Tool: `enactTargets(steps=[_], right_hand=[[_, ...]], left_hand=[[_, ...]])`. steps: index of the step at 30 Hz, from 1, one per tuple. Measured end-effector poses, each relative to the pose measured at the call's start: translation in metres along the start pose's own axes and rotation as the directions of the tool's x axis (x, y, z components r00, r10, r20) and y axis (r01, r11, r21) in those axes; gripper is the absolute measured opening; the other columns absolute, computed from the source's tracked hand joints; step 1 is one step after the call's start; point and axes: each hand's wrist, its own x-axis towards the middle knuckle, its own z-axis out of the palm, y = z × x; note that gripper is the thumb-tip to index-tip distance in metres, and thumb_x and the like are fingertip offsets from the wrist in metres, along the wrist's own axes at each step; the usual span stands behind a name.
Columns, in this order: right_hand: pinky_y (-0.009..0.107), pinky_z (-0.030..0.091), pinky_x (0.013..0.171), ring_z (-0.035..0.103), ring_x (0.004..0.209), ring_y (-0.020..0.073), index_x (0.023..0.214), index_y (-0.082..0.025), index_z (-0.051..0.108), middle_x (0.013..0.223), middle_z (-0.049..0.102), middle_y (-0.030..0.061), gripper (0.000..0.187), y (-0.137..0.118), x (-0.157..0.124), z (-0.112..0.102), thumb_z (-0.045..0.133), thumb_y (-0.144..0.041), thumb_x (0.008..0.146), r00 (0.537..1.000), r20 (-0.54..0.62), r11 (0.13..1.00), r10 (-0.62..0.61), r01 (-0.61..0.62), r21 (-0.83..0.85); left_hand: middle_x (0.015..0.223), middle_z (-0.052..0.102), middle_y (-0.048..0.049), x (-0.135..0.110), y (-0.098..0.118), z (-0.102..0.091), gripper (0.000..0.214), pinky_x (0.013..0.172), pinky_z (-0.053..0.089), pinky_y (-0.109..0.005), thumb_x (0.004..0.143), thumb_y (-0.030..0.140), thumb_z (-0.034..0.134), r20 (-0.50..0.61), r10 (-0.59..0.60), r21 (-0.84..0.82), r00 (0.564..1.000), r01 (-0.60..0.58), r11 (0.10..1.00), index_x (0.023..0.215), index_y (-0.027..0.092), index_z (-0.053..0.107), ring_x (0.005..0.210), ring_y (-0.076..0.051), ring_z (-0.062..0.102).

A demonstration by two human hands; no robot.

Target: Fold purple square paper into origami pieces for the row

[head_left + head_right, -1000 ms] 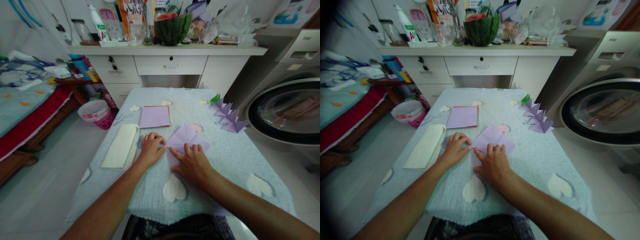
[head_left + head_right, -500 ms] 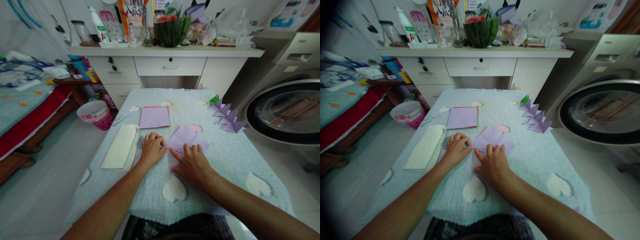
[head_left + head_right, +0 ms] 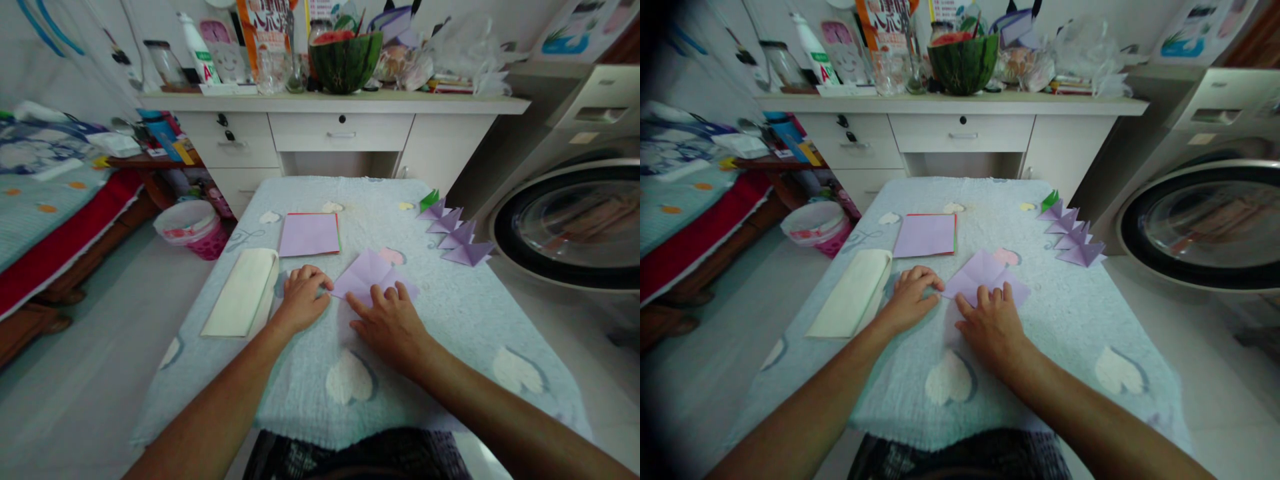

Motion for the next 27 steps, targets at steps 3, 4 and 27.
enactTargets(steps=[3,4,27], right_hand=[[0.049,0.031,0.088,0.058,0.095,0.0323,0.130,-0.030,0.056,0.104,0.062,0.0153,0.037,0.005,0.003,-0.003,0.045,-0.038,0.095,1.000,-0.015,1.000,-0.006,0.006,-0.005],[0.047,0.032,0.085,0.057,0.095,0.0321,0.126,-0.029,0.059,0.102,0.062,0.0154,0.034,0.007,0.004,-0.005,0.044,-0.034,0.095,1.000,-0.015,1.000,-0.005,0.005,-0.004],[0.030,0.040,0.078,0.054,0.097,0.0205,0.106,-0.018,0.059,0.106,0.056,0.0082,0.020,0.017,0.031,0.007,0.053,-0.029,0.091,0.994,0.031,0.896,0.107,-0.109,0.430]], left_hand=[[0.111,0.056,-0.0019,0.000,0.000,0.001,0.014,0.091,0.034,-0.042,0.077,0.023,0.062,-0.006,-0.002,0.012,1.000,0.003,1.000,0.090,0.027,0.067,0.109,-0.026,0.045],[0.110,0.056,-0.0019,0.000,0.001,0.001,0.013,0.091,0.034,-0.042,0.078,0.024,0.062,-0.008,-0.004,0.015,1.000,0.004,1.000,0.089,0.027,0.067,0.109,-0.026,0.046],[0.110,0.057,-0.0004,0.004,-0.004,-0.004,0.008,0.095,0.034,-0.042,0.079,0.025,0.063,0.057,0.010,-0.012,0.998,-0.010,1.000,0.085,0.028,0.067,0.110,-0.025,0.046]])
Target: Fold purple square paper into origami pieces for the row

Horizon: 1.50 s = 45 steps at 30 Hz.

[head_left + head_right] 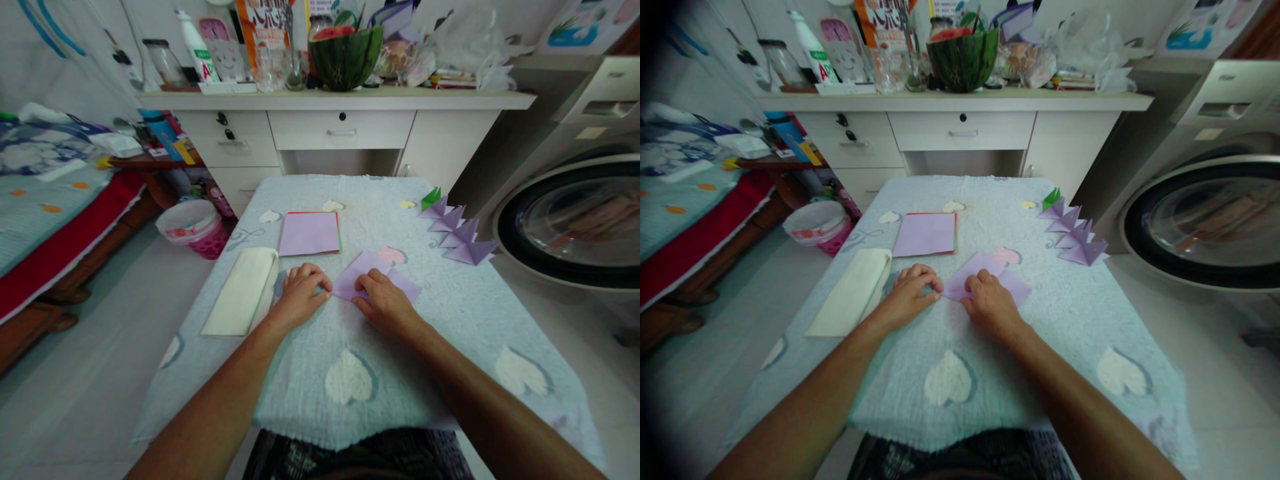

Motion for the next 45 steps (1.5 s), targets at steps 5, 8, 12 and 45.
enactTargets(steps=[5,8,12,45], right_hand=[[0.030,0.038,0.081,0.052,0.095,0.0201,0.101,-0.016,0.060,0.103,0.057,0.0088,0.016,0.003,0.006,0.005,0.053,-0.026,0.090,0.999,-0.031,0.999,-0.034,0.033,-0.030],[0.034,0.035,0.083,0.050,0.096,0.0229,0.097,-0.017,0.062,0.102,0.058,0.0094,0.015,0.003,0.007,0.007,0.055,-0.027,0.089,0.996,-0.068,0.995,-0.055,0.049,-0.085],[0.035,0.032,0.081,0.048,0.097,0.0245,0.094,-0.019,0.063,0.101,0.059,0.0088,0.014,0.003,0.008,0.009,0.055,-0.028,0.088,0.996,-0.090,0.997,-0.013,0.006,-0.078],[0.034,0.029,0.076,0.048,0.094,0.0248,0.089,-0.019,0.063,0.099,0.059,0.0085,0.009,0.005,0.011,0.014,0.057,-0.026,0.086,0.995,-0.098,0.999,0.035,-0.034,0.009]], left_hand=[[0.108,0.056,-0.0002,0.001,0.000,-0.002,0.008,0.096,0.034,-0.042,0.078,0.024,0.063,0.009,0.002,-0.004,1.000,-0.002,1.000,0.085,0.028,0.067,0.110,-0.024,0.046],[0.109,0.056,-0.0002,0.001,0.000,-0.002,0.008,0.097,0.034,-0.042,0.078,0.024,0.063,0.006,0.006,-0.009,1.000,-0.006,1.000,0.084,0.028,0.067,0.109,-0.024,0.046],[0.109,0.057,-0.0005,0.001,0.000,-0.001,0.007,0.095,0.034,-0.042,0.079,0.024,0.062,0.005,0.002,0.001,1.000,-0.002,1.000,0.083,0.027,0.067,0.109,-0.025,0.046],[0.109,0.057,-0.0022,0.001,0.002,0.005,0.010,0.088,0.036,-0.038,0.083,0.021,0.055,-0.038,-0.020,0.092,0.999,0.023,0.996,0.085,0.023,0.064,0.105,-0.024,0.046]])
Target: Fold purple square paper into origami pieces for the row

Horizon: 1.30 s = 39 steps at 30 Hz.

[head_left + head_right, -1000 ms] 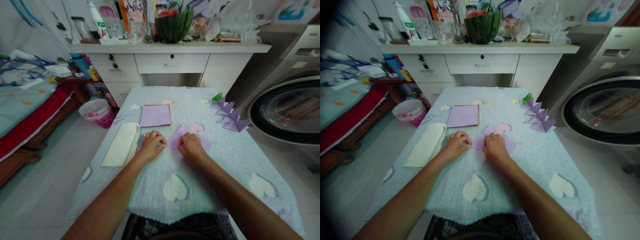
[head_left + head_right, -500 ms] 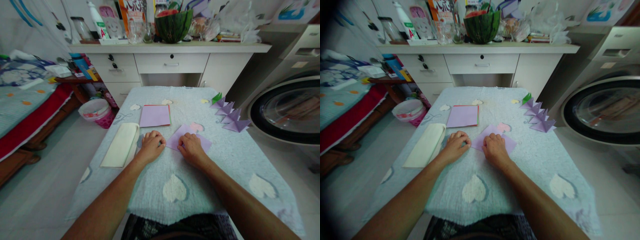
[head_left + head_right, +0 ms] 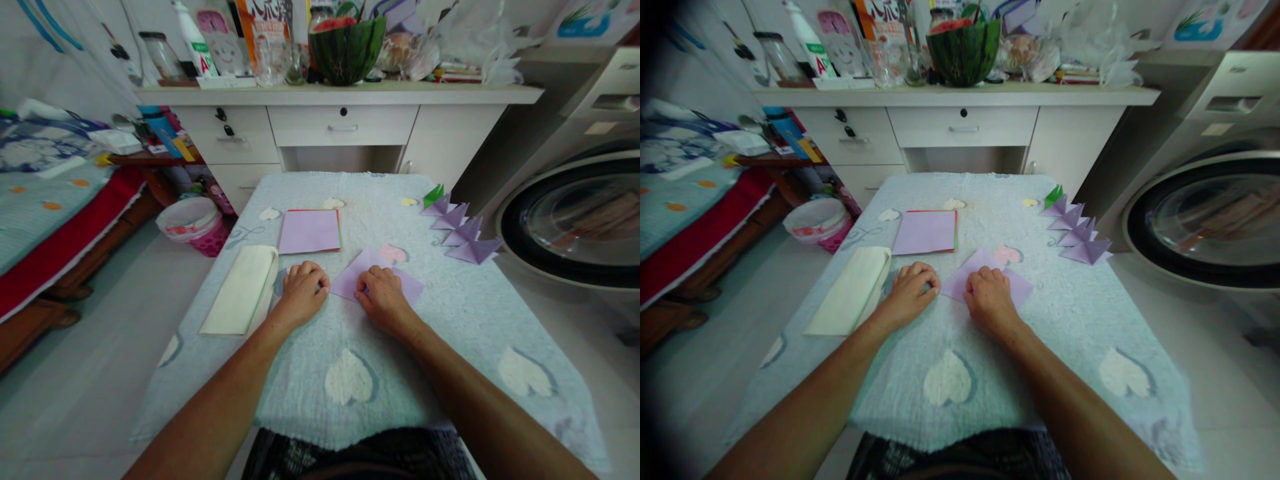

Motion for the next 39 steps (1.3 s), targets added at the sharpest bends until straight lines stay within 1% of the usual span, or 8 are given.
enactTargets(steps=[6,12,14,17,20,24,30,39], right_hand=[[0.035,0.030,0.077,0.048,0.095,0.0253,0.090,-0.020,0.063,0.099,0.059,0.0085,0.009,-0.001,0.000,0.000,0.057,-0.026,0.086,1.000,-0.002,1.000,0.004,-0.004,-0.002],[0.035,0.030,0.077,0.047,0.095,0.0250,0.090,-0.020,0.063,0.099,0.059,0.0083,0.009,0.000,0.000,0.000,0.057,-0.025,0.086,1.000,-0.004,1.000,0.004,-0.004,-0.002],[0.035,0.030,0.077,0.047,0.095,0.0250,0.090,-0.020,0.063,0.099,0.059,0.0085,0.010,0.000,0.000,0.000,0.057,-0.026,0.086,1.000,-0.002,1.000,0.003,-0.003,-0.005],[0.035,0.030,0.077,0.047,0.095,0.0247,0.090,-0.020,0.063,0.099,0.059,0.0086,0.010,0.000,0.000,0.001,0.057,-0.026,0.086,1.000,-0.003,1.000,-0.002,0.001,-0.008],[0.035,0.030,0.078,0.047,0.096,0.0244,0.091,-0.020,0.063,0.100,0.058,0.0082,0.010,0.001,-0.001,0.001,0.057,-0.027,0.086,1.000,-0.008,1.000,-0.007,0.007,-0.007],[0.034,0.030,0.078,0.047,0.096,0.0241,0.091,-0.019,0.063,0.100,0.058,0.0086,0.010,0.000,-0.001,0.000,0.057,-0.026,0.086,1.000,0.003,1.000,-0.003,0.003,-0.010],[0.034,0.030,0.078,0.047,0.096,0.0246,0.092,-0.019,0.064,0.101,0.059,0.0087,0.011,-0.003,-0.001,-0.002,0.057,-0.025,0.086,1.000,0.008,1.000,0.011,-0.011,-0.012],[0.035,0.031,0.077,0.048,0.096,0.0254,0.092,-0.020,0.063,0.101,0.059,0.0089,0.011,-0.001,-0.002,0.001,0.058,-0.027,0.086,1.000,-0.015,1.000,0.002,-0.002,-0.023]], left_hand=[[0.109,0.057,-0.0022,0.000,-0.003,0.001,0.014,0.089,0.036,-0.039,0.080,0.017,0.055,-0.010,0.012,-0.021,1.000,-0.012,1.000,0.090,0.024,0.062,0.106,-0.025,0.046],[0.111,0.057,-0.0018,0.001,-0.002,0.000,0.022,0.091,0.035,-0.040,0.084,0.012,0.046,0.007,-0.019,-0.045,1.000,0.019,0.999,0.091,0.025,0.062,0.108,-0.024,0.046],[0.111,0.057,-0.0017,0.001,-0.002,-0.001,0.020,0.091,0.035,-0.040,0.086,0.016,0.045,0.015,-0.027,-0.051,1.000,0.028,0.998,0.091,0.025,0.062,0.109,-0.024,0.046],[0.109,0.057,-0.0021,0.001,0.000,0.000,0.015,0.090,0.035,-0.040,0.089,0.031,0.049,0.016,-0.029,-0.033,0.999,0.029,0.999,0.090,0.025,0.063,0.108,-0.025,0.046],[0.107,0.056,-0.0028,-0.001,0.004,0.003,0.023,0.089,0.035,-0.040,0.084,0.046,0.060,-0.020,-0.027,0.011,0.999,0.027,1.000,0.091,0.024,0.062,0.107,-0.026,0.046],[0.107,0.054,-0.0031,-0.003,0.011,0.007,0.033,0.088,0.035,-0.039,0.075,0.052,0.068,-0.078,-0.056,0.056,0.995,0.060,0.997,0.090,0.024,0.060,0.106,-0.027,0.045],[0.107,0.053,-0.0032,-0.004,0.015,0.009,0.032,0.088,0.034,-0.039,0.075,0.050,0.069,-0.085,-0.091,0.088,0.992,0.098,0.991,0.090,0.024,0.059,0.105,-0.026,0.044],[0.106,0.053,-0.0042,-0.004,0.009,0.009,0.022,0.085,0.035,-0.040,0.080,0.042,0.066,-0.078,-0.052,0.065,0.996,0.057,0.996,0.088,0.023,0.059,0.103,-0.027,0.044]])
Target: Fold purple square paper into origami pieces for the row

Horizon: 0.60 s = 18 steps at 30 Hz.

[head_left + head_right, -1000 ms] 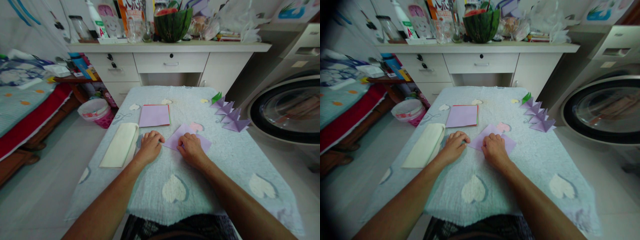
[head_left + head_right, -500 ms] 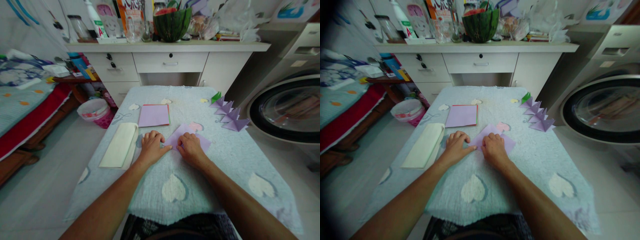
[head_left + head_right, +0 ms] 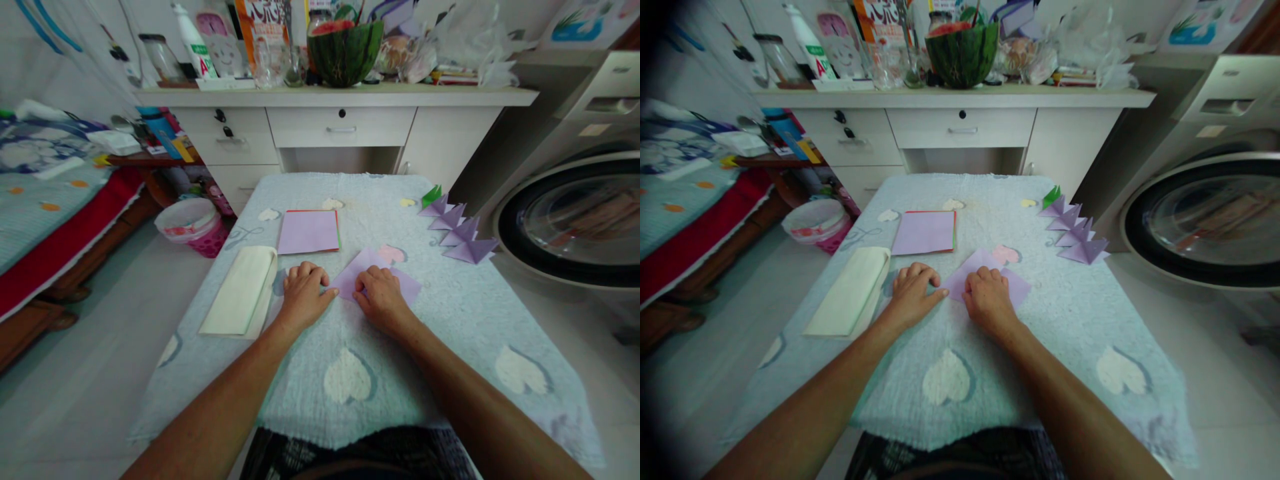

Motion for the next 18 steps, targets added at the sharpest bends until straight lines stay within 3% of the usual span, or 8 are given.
enactTargets(steps=[13,18], right_hand=[[0.034,0.031,0.078,0.047,0.096,0.0249,0.092,-0.019,0.063,0.101,0.059,0.0087,0.011,0.000,0.000,0.000,0.057,-0.027,0.087,1.000,-0.007,1.000,-0.003,0.003,0.012],[0.034,0.031,0.078,0.048,0.095,0.0250,0.094,-0.019,0.063,0.100,0.059,0.0088,0.012,0.000,-0.001,-0.002,0.057,-0.027,0.087,1.000,-0.002,1.000,-0.002,0.002,0.009]], left_hand=[[0.103,0.057,-0.0046,0.002,-0.009,-0.002,0.003,0.086,0.036,-0.038,0.085,0.025,0.060,-0.042,0.026,0.022,0.999,-0.025,0.999,0.087,0.022,0.061,0.100,-0.025,0.047],[0.100,0.059,-0.0041,-0.002,-0.011,0.000,0.009,0.088,0.037,-0.038,0.089,0.021,0.052,-0.087,0.116,-0.004,0.989,-0.117,0.993,0.092,0.022,0.061,0.099,-0.024,0.048]])
